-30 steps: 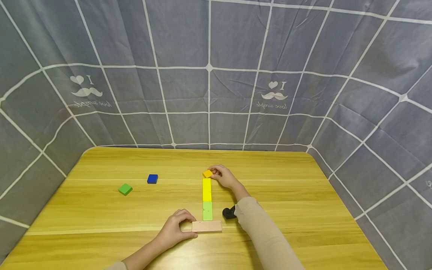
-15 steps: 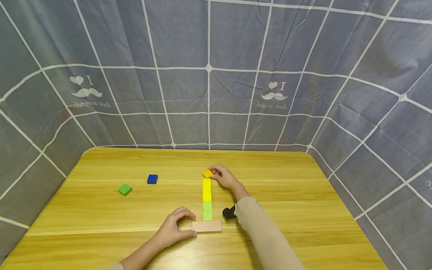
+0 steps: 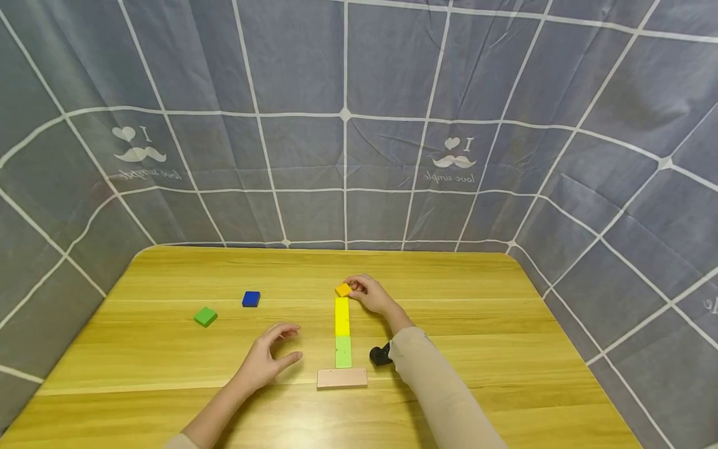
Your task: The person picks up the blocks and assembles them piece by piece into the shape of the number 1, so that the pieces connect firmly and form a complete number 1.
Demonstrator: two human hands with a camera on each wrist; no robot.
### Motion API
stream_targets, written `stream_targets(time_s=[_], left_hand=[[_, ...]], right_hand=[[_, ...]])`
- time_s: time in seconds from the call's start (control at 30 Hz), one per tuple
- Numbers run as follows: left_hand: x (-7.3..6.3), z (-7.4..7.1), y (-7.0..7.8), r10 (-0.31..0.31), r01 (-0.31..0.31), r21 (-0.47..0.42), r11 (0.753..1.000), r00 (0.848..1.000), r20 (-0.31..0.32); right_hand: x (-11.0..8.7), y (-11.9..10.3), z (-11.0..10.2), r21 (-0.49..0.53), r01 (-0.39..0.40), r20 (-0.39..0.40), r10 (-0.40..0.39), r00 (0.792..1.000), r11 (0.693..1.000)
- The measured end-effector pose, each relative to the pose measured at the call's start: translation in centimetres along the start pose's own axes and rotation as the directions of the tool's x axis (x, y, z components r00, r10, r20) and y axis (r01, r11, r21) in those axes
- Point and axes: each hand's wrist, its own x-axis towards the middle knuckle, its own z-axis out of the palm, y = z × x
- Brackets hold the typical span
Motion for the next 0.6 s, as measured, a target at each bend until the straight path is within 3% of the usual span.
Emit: stream_targets(time_s=[0.37, 0.6], left_hand=[[0.8, -5.0, -1.8, -0.025, 0.063, 0.222, 0.973, 0.985, -0.172], [0.5, -7.4, -2.9, -0.053, 0.127, 0.284, 0.950, 0.965, -0.257]], right_hand=[[0.1, 0.2, 0.1, 0.006, -0.009, -0.003, 0.009, 1.000, 1.000], [0.0, 0.0, 0.0, 0.001, -0.002, -0.001, 0.002, 1.000, 1.000]])
